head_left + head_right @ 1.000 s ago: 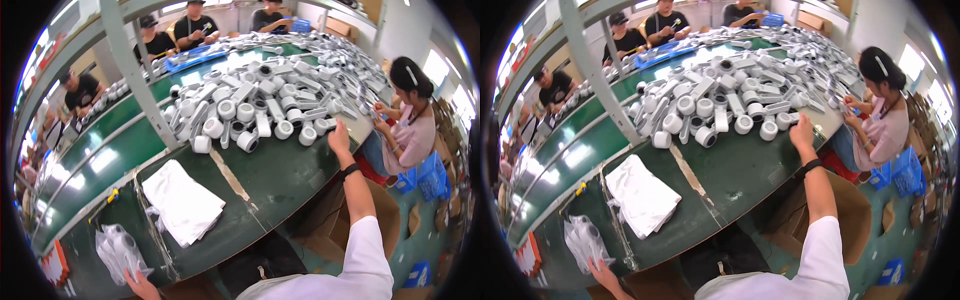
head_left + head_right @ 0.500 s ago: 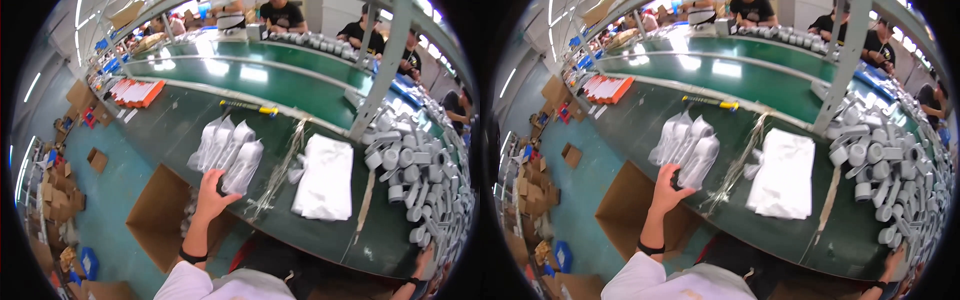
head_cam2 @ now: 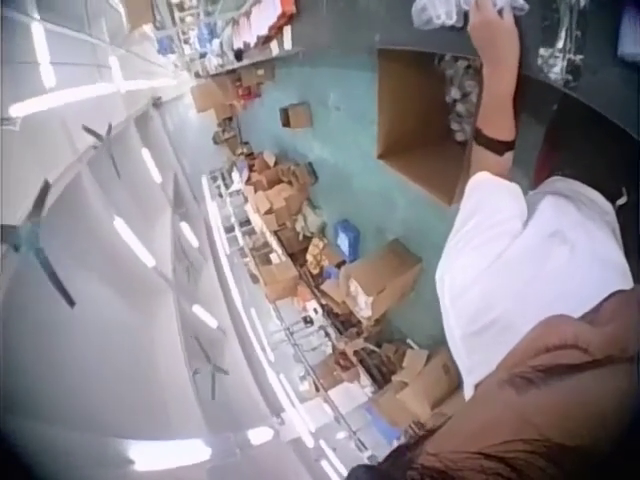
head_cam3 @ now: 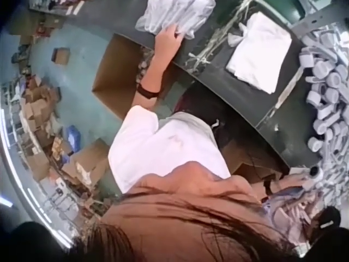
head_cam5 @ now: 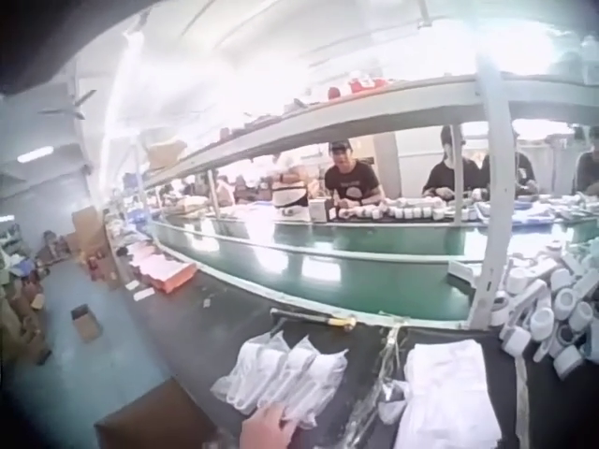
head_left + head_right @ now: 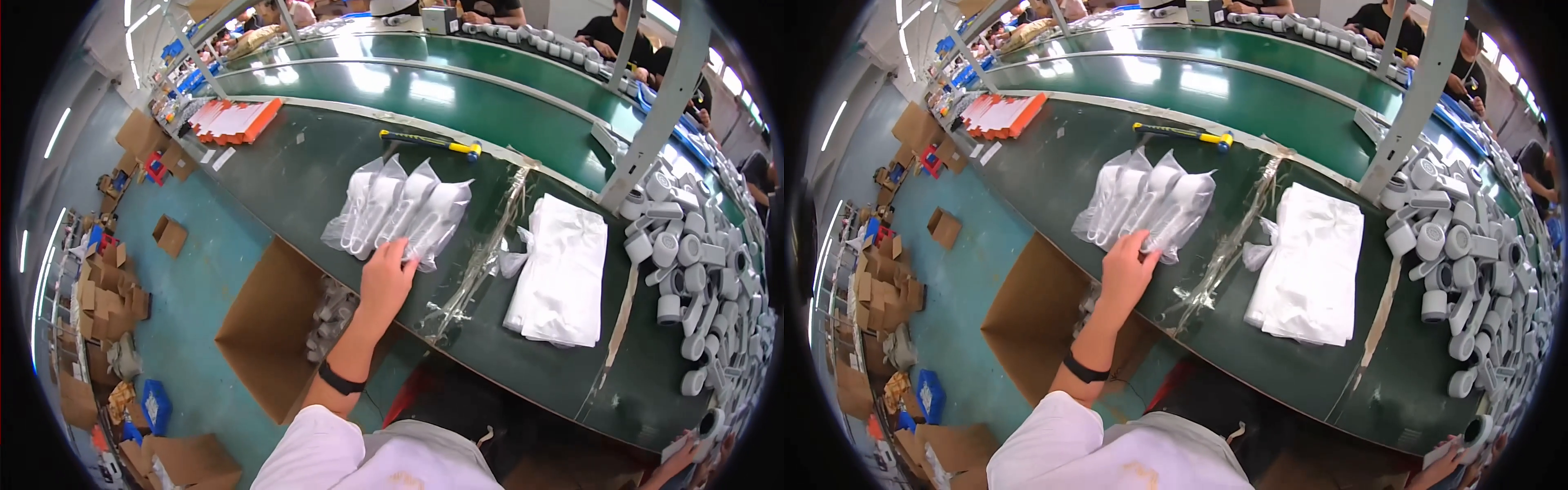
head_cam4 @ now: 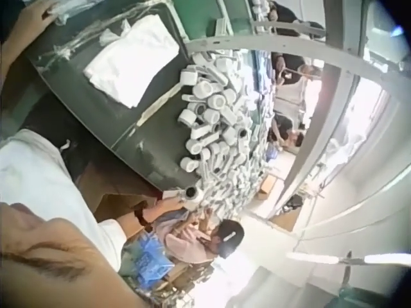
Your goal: The person bags handheld fans by hand, picking up a fan, sliding it into a plastic bag, and setting the bagged fan on the table. After repeating this several times, the person gathers the bagged fans and places them into a cardboard box.
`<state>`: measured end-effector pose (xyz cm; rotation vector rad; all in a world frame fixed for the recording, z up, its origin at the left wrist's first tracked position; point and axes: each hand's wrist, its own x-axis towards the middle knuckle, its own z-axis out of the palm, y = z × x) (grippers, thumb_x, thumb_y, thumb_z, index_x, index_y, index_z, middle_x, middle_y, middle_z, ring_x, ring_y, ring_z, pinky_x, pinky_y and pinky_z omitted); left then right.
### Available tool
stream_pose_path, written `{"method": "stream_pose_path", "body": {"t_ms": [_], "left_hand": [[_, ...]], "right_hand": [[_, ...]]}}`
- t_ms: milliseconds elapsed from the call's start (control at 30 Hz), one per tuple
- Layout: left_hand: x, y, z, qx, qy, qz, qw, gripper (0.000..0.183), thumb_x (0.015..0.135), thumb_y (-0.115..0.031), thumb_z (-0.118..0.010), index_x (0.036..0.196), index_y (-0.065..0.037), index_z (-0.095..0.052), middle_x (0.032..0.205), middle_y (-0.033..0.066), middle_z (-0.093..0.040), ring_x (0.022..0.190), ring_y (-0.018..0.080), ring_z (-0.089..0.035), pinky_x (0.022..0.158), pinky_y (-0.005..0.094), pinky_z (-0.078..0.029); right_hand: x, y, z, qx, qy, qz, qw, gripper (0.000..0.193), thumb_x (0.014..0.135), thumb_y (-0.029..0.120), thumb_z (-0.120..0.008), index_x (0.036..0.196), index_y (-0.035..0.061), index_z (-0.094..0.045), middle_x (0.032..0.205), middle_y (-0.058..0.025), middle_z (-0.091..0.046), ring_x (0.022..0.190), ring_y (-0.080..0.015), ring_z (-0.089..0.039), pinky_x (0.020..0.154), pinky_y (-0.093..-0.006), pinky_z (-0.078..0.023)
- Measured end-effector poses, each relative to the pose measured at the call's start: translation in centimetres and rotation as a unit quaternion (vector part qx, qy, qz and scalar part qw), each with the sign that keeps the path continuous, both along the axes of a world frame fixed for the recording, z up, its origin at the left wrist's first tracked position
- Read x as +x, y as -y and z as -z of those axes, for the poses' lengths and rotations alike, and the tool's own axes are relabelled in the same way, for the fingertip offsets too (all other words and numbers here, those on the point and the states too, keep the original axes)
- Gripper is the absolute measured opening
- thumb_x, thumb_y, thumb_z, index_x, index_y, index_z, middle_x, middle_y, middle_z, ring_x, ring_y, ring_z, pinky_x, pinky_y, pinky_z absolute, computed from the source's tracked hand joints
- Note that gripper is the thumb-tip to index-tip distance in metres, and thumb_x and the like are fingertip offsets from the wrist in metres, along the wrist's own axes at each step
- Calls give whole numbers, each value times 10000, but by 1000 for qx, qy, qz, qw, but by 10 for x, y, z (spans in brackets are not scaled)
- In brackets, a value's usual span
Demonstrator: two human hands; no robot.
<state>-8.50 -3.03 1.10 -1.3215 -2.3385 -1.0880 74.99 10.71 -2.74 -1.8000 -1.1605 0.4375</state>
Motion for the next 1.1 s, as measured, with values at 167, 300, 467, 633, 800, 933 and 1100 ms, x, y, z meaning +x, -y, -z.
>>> {"method": "stream_pose_path", "body": {"t_ms": [167,300,467,633,800,933,1100], "left_hand": [[-6,24,-15,26,-5,-35,999,369,760,-200,-769,1069,-44,-640,1097,131,-616,1013,343,-578,875,418,-480],[-51,18,-29,-5,-72,58,996,341,757,-160,-738,1072,-58,-658,1099,115,-619,1061,328,-551,946,421,-433],[-64,17,-23,-111,-90,53,988,296,729,-158,-743,1013,-89,-695,1014,79,-647,1015,300,-559,902,412,-445],[-63,21,-13,-124,-115,42,985,183,731,-155,-747,902,-100,-713,920,25,-668,1009,266,-568,895,416,-420],[-66,31,-11,-14,-170,29,985,116,765,-165,-742,846,-100,-691,918,5,-653,1034,260,-561,908,417,-393],[-61,21,-14,22,-193,45,980,119,762,-173,-746,847,-110,-692,944,-11,-634,1027,256,-553,915,427,-382],[-60,19,-37,-122,-214,130,960,149,763,-172,-728,897,-128,-680,960,-19,-610,1009,228,-542,920,430,-352]], "right_hand": [[-239,66,-95,57,36,-203,977,208,870,103,-510,1049,10,-562,914,-185,-649,764,-311,-609,686,-403,-522],[-257,75,-67,0,-262,-246,933,353,893,142,-553,1215,9,-494,937,-144,-607,723,-215,-588,616,-333,-509],[-316,78,-46,-9,-324,-269,907,458,908,178,-571,1319,12,-455,869,-109,-586,635,-178,-564,549,-309,-486],[-345,82,-39,-34,-338,-306,889,425,887,167,-597,1256,-15,-492,856,-134,-613,627,-194,-593,539,-325,-504],[-378,95,-49,-19,-388,-308,869,350,876,126,-604,1174,-40,-527,825,-157,-621,601,-217,-597,514,-337,-494],[-382,90,-44,-45,-392,-327,858,366,878,126,-593,1189,-52,-521,846,-165,-630,633,-236,-611,556,-345,-511],[-386,98,-49,-43,-387,-315,865,427,872,150,-590,1237,-48,-494,845,-165,-612,624,-230,-604,522,-344,-516]]}}
